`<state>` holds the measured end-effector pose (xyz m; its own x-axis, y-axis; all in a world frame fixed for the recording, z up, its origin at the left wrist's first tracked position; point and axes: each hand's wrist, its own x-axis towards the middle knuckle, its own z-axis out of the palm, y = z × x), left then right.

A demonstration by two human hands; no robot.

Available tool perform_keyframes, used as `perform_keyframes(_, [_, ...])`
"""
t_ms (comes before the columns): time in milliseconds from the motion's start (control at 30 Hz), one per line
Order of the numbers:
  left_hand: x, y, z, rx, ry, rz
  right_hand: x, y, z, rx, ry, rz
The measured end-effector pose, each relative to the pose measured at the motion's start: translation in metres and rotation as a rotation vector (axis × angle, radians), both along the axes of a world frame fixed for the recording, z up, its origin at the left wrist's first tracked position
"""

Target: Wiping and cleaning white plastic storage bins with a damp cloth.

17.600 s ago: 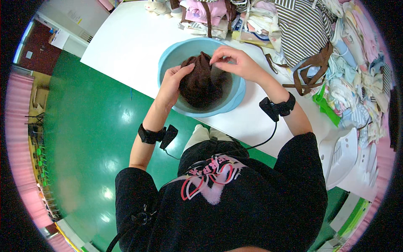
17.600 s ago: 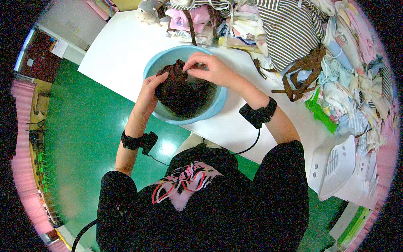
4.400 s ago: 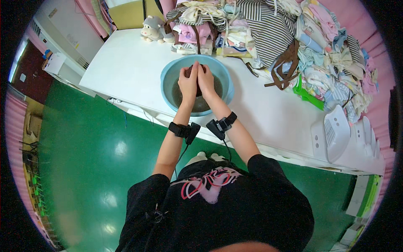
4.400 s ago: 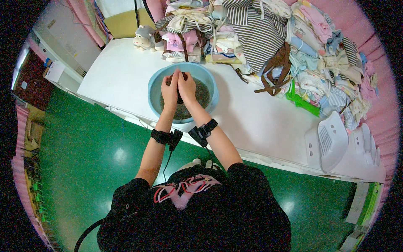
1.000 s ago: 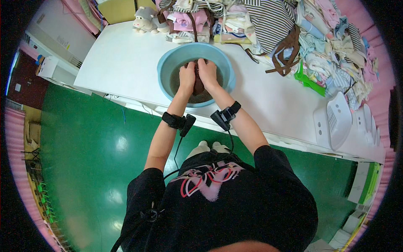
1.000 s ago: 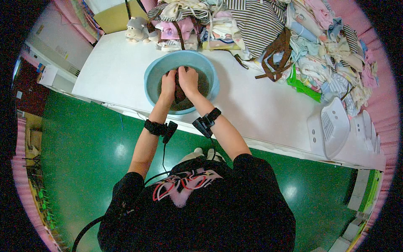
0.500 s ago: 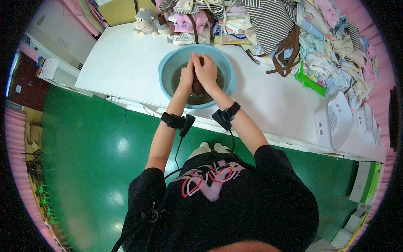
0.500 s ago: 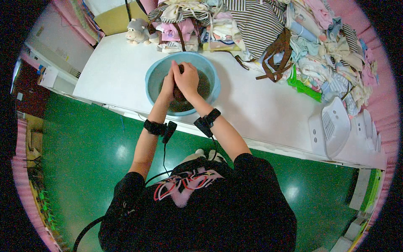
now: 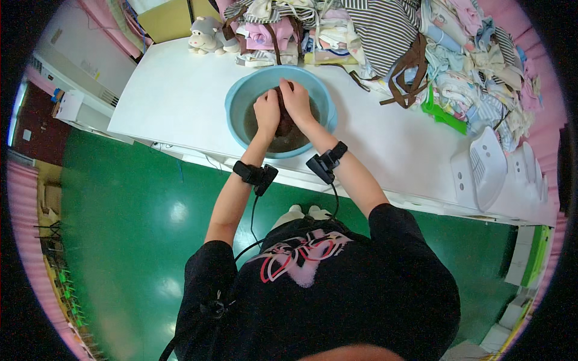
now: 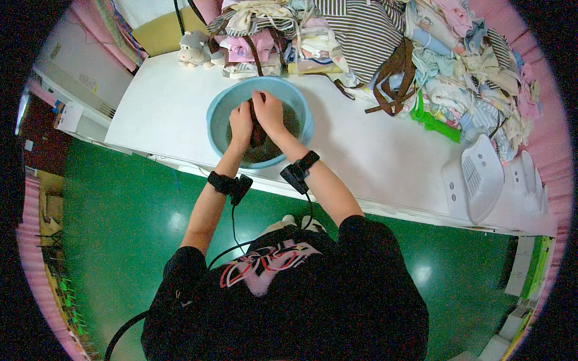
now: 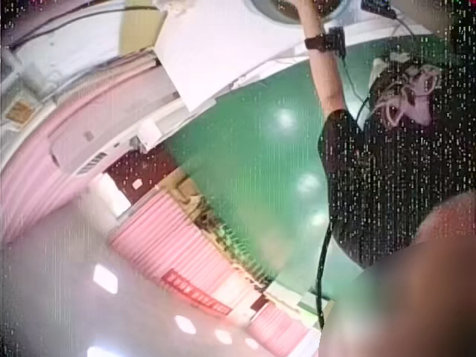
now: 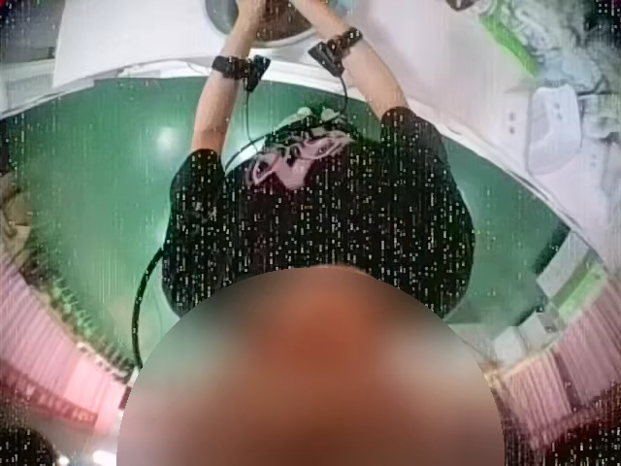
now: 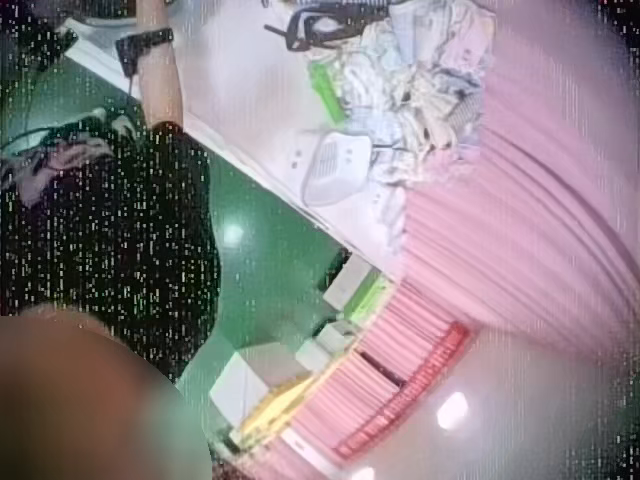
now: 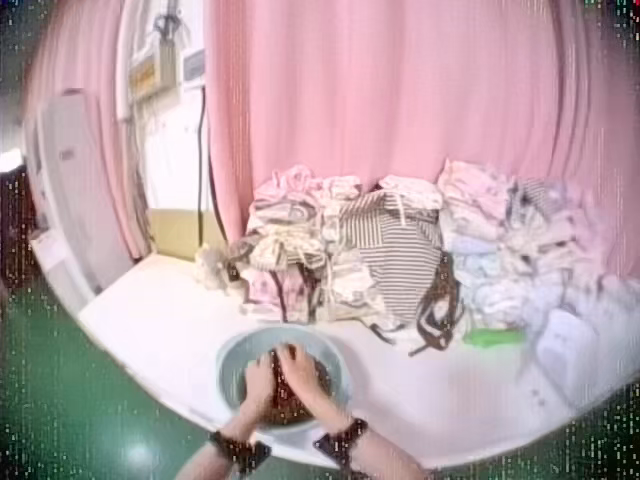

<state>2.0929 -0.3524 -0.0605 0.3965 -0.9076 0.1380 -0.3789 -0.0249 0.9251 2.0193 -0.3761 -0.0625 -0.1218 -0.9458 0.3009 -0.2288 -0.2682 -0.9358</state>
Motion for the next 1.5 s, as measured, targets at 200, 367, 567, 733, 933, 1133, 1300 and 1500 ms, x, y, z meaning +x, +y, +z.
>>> perform_keyframes(200, [0.019, -0.013, -0.01, -0.152, 0.413, -0.125, -0.016, -0.009, -0.005, 0.581, -0.979, 0.555])
perform_keyframes(367, [-0.015, 0.005, 0.018, -0.125, 0.153, -0.056, -0.003, -0.008, -0.003, 0.399, -0.75, 0.129])
perform_keyframes(567, [-0.008, 0.003, 0.014, -0.119, 0.096, 0.017, 0.004, -0.001, 0.005, 0.451, -0.806, 0.174])
perform_keyframes(733, [-0.004, 0.001, 0.009, -0.118, 0.001, -0.023, 0.004, -0.005, -0.012, 0.39, -0.635, 0.129])
perform_keyframes(933, [0.007, -0.006, 0.002, -0.126, 0.126, -0.029, 0.005, -0.011, -0.007, 0.315, -0.23, 0.041])
perform_keyframes(1133, [0.015, -0.013, 0.007, -0.061, 0.19, -0.1, 0.003, -0.009, 0.004, 0.112, -0.368, 0.059])
perform_keyframes(1300, [0.003, -0.002, 0.028, 0.02, 0.051, -0.141, -0.003, -0.007, 0.012, 0.112, -0.156, -0.007])
perform_keyframes(1500, [-0.003, -0.001, 0.025, 0.045, -0.029, -0.081, -0.006, -0.019, -0.002, 0.338, -0.411, 0.222])
